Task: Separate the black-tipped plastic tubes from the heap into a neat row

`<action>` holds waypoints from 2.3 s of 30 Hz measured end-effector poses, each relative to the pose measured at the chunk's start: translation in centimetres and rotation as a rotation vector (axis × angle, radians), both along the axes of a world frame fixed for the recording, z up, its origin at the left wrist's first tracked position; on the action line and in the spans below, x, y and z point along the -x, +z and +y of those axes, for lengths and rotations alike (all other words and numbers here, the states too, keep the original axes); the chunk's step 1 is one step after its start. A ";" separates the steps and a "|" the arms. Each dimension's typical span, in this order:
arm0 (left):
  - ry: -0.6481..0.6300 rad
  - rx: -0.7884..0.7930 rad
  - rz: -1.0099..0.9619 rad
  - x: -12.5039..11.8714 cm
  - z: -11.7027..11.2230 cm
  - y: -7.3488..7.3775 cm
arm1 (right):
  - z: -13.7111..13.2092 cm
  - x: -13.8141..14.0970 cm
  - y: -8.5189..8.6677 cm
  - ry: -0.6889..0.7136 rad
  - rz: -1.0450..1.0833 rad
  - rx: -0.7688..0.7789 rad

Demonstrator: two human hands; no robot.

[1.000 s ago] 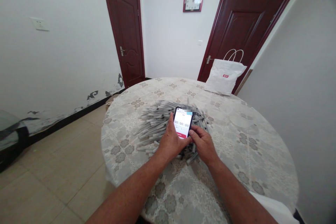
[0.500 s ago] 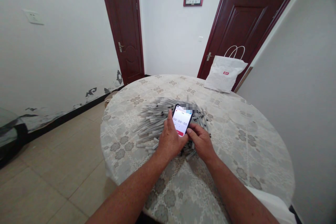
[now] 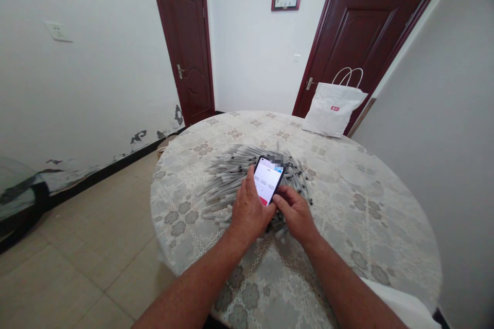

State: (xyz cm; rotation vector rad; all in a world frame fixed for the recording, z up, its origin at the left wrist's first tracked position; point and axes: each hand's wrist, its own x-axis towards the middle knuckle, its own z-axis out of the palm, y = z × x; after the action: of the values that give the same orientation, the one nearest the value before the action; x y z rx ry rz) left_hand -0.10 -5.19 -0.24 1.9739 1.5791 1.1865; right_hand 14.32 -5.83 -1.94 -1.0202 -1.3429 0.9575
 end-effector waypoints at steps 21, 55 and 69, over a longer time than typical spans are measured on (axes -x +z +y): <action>0.061 -0.093 0.311 7.7 -3.9 3.0 | -1.6 0.7 -0.1 0.283 0.019 0.104; 0.373 0.234 0.772 25.9 -13.9 2.2 | -1.6 -1.7 -0.7 0.161 -0.424 0.163; 0.396 0.325 0.708 26.5 -15.3 1.1 | -1.2 -1.9 -1.6 0.145 -0.444 0.202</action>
State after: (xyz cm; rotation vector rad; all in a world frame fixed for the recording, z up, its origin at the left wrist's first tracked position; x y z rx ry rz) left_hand -26.58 -20.48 0.82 2.0160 2.4049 0.2709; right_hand 16.22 -7.00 -3.49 -1.3596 -1.7291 1.0271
